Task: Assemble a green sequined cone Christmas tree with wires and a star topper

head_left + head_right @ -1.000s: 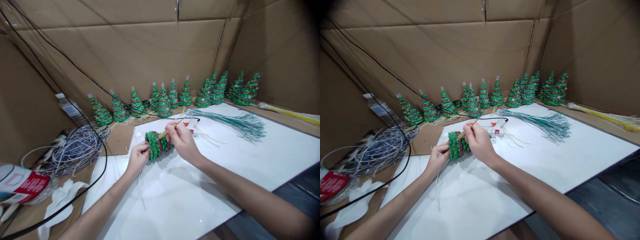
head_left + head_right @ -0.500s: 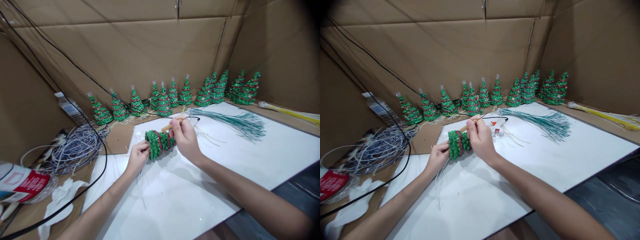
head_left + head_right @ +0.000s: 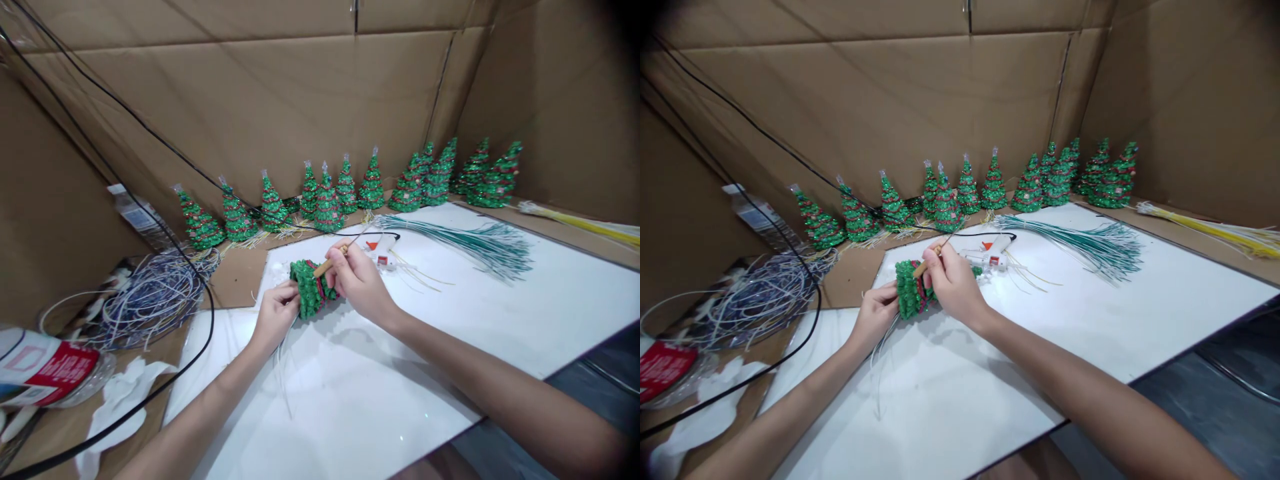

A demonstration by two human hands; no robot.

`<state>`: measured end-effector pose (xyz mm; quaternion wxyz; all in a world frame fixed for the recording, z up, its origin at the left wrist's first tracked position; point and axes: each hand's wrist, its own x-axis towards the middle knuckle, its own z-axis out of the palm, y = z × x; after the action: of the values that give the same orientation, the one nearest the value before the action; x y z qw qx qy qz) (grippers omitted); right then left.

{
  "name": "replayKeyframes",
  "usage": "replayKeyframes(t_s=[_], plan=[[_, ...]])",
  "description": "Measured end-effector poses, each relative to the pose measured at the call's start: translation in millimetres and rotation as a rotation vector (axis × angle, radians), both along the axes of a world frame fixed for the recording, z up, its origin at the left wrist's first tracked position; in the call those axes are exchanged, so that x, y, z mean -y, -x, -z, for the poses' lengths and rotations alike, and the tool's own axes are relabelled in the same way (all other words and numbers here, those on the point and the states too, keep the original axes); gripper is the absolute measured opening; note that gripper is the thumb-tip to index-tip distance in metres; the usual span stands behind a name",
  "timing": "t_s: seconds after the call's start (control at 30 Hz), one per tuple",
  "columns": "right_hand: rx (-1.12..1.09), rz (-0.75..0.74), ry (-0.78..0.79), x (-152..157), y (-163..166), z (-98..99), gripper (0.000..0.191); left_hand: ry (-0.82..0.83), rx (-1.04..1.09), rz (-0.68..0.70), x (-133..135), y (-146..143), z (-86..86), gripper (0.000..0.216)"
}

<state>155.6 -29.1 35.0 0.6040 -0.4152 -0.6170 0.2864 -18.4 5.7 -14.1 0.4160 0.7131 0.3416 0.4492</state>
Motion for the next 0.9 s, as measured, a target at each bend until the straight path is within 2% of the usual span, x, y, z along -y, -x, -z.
replayKeyframes(t_s=[0.23,0.57,0.9], plan=[[0.0,0.006,-0.015,-0.6,1.2,1.5,0.02,0.009,0.007,-0.012,1.1,-0.7,-2.5,0.024],[0.294,0.037,-0.172,6.4,1.6,-1.9,0.013,-0.004,0.015,-0.017,1.5,-1.5,-2.9,0.025],[0.35,0.075,-0.209,5.9,1.1,-3.5,0.012,-0.03,0.001,-0.016,0.7,-0.1,-2.4,0.026]])
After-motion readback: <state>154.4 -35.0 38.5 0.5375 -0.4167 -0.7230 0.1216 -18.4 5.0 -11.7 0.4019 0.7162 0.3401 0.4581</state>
